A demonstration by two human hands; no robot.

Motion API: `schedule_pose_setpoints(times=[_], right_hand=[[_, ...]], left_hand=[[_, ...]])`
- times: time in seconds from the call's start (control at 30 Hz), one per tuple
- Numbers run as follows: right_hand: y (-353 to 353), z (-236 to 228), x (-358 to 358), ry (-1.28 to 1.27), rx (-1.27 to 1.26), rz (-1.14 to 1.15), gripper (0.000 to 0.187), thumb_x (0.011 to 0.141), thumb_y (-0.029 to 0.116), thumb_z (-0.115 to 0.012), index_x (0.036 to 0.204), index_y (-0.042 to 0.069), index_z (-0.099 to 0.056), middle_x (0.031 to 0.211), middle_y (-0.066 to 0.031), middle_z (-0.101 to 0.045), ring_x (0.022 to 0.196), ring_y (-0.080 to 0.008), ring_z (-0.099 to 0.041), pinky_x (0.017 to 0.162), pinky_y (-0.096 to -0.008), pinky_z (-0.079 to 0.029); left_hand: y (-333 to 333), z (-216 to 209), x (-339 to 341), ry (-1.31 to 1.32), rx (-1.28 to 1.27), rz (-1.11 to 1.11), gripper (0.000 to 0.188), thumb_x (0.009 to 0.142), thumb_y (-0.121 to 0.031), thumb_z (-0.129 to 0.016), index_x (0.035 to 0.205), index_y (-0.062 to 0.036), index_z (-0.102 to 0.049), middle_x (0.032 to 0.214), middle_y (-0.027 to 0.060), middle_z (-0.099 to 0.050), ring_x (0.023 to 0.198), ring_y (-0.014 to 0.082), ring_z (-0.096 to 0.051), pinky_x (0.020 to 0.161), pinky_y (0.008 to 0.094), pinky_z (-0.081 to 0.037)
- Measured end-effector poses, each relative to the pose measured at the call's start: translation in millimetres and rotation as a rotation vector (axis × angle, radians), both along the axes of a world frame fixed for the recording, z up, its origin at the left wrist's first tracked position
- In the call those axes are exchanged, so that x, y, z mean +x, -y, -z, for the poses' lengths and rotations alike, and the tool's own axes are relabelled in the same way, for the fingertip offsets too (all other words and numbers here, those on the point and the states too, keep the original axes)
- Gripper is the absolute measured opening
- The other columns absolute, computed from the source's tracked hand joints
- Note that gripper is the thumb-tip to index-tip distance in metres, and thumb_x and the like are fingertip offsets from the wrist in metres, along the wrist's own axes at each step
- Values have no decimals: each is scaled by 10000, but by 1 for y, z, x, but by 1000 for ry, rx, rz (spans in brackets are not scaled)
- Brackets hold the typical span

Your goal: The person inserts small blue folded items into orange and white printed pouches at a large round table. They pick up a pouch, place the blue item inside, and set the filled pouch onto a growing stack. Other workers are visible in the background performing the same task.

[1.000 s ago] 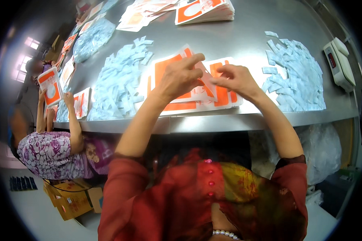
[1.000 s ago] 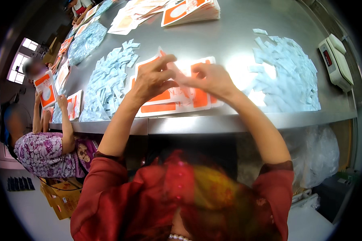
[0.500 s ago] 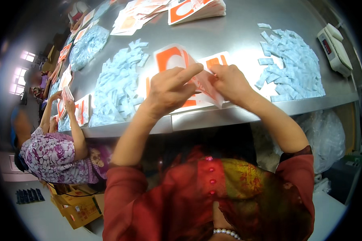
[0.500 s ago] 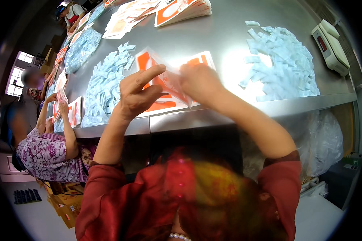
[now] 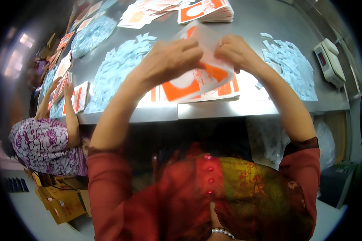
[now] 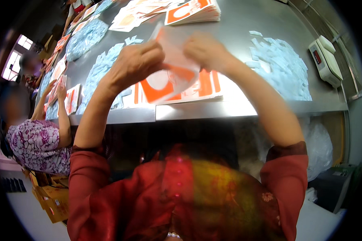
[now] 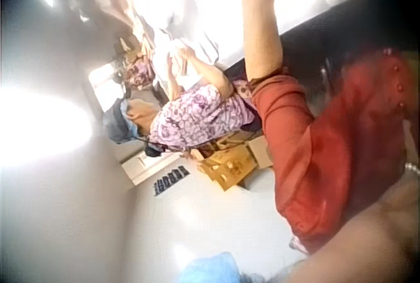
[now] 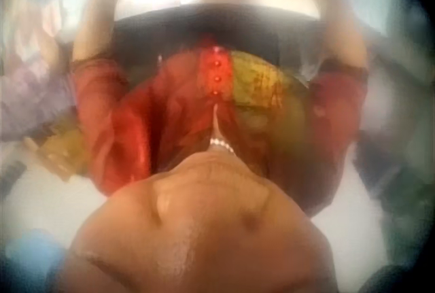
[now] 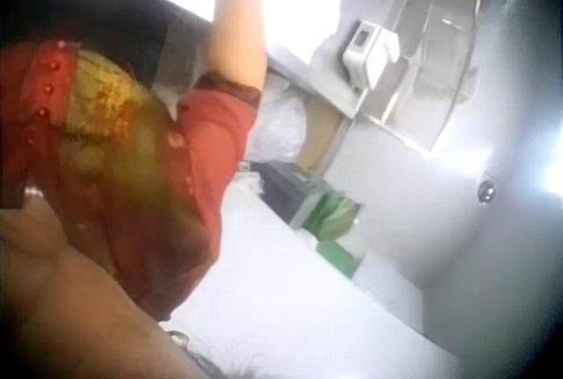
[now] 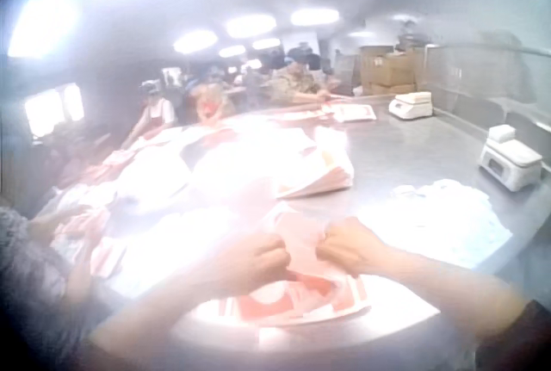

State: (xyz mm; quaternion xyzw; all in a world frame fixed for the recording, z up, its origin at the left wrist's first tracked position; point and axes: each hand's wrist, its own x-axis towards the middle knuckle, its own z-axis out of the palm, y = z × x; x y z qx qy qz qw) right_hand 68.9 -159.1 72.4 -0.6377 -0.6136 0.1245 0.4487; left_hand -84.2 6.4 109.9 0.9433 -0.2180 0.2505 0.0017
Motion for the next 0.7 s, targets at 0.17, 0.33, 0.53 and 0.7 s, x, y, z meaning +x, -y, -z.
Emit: schedule_pose_setpoints(times=[0.17,0.33,0.53,0.7], right_hand=[[-26,-10,-31,-380,-409,151,352,878,313,-514,789,-23,-568,573,-49,-530,417,-117,-504,381,-227,-364],[-16,-1,-13,-593,-422,281,433,882,415,-542,882,-15,-584,559,-64,-576,415,-105,-517,401,-196,-361],[46,68,46,-411,-436,632,271,859,279,-589,803,18,-632,606,-24,-603,463,-67,-524,392,-203,-331],[57,78,46,-549,-406,679,276,784,229,-611,753,-44,-631,611,-102,-610,450,-157,-546,413,-294,-403]], left_hand=[[-28,7,19,-259,-341,-47,362,741,-211,-697,1070,-108,-586,828,102,-578,714,322,-583,615,406,-463],[-54,22,28,-406,-56,-124,414,621,-280,-728,966,-90,-599,851,105,-592,735,324,-585,632,416,-451],[-67,81,31,-576,-155,-188,453,582,-293,-735,972,-90,-627,862,89,-606,743,301,-591,636,388,-457],[-45,92,32,-505,-238,-291,493,598,-270,-733,1052,-100,-646,962,83,-632,759,274,-608,647,357,-473]])
